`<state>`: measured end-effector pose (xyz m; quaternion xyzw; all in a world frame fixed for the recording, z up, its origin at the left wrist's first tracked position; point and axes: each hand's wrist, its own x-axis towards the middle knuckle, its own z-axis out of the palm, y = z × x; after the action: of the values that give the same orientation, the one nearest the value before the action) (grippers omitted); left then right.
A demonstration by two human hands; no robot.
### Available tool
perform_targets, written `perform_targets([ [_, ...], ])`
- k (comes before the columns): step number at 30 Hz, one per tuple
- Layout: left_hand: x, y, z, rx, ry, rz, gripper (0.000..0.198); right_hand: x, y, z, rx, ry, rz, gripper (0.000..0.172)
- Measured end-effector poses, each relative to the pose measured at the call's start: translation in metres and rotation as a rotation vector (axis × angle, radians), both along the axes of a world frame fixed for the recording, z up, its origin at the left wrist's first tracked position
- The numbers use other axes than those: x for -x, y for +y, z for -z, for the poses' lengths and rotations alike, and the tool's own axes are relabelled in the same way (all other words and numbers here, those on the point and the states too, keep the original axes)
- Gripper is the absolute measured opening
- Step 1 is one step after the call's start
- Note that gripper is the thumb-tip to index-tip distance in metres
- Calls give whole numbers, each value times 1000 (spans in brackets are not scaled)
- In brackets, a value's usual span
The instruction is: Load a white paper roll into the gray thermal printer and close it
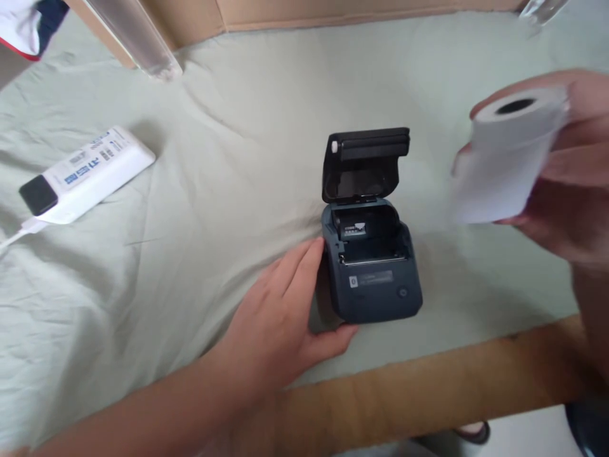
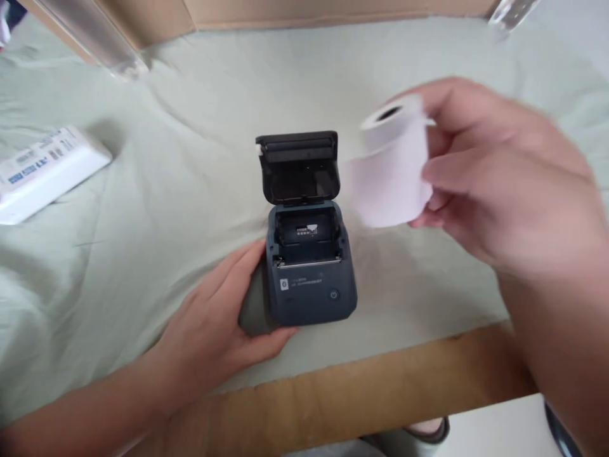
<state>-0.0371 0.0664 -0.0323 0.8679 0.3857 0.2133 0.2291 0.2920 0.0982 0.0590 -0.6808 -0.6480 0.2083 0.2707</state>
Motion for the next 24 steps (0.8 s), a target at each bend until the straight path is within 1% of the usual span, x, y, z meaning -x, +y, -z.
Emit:
perform_targets([
  [1, 0, 0, 0, -1, 4, 1, 94, -5, 2, 12, -3, 253, 21, 56],
  [2, 0, 1, -1, -6, 7, 2, 94, -7, 4, 25, -19, 422, 34, 55],
  [3, -1, 1, -2, -16, 11, 2, 93, -7, 6, 37, -26, 500, 43, 51],
  [4, -1, 1, -2, -24, 15, 2, 93, -6, 7, 47, -28, 498, 39, 46],
  [6, -1, 2, -4, -31, 19, -4, 92, -3, 6, 61, -37, 395, 41, 37],
  [8, 0, 1, -5, -33, 27, -5, 92, -2, 0, 65, -92, 281, 45, 34],
  [12, 1, 0, -7, -43, 47, 4, 93, -5, -10, 62, -202, 146, 43, 31],
  [16, 2, -1, -7, -43, 44, 4, 92, -8, -12, 67, -219, 148, 59, 27],
  [19, 3, -1, -4, -44, 47, 11, 93, -10, -11, 75, -230, 170, 37, 31],
  [21, 4, -1, -2, -55, 53, 13, 96, -11, -11, 80, -233, 184, 9, 36],
  [24, 5, -2, -1, -65, 64, 16, 101, -11, -11, 86, -235, 191, -24, 38],
])
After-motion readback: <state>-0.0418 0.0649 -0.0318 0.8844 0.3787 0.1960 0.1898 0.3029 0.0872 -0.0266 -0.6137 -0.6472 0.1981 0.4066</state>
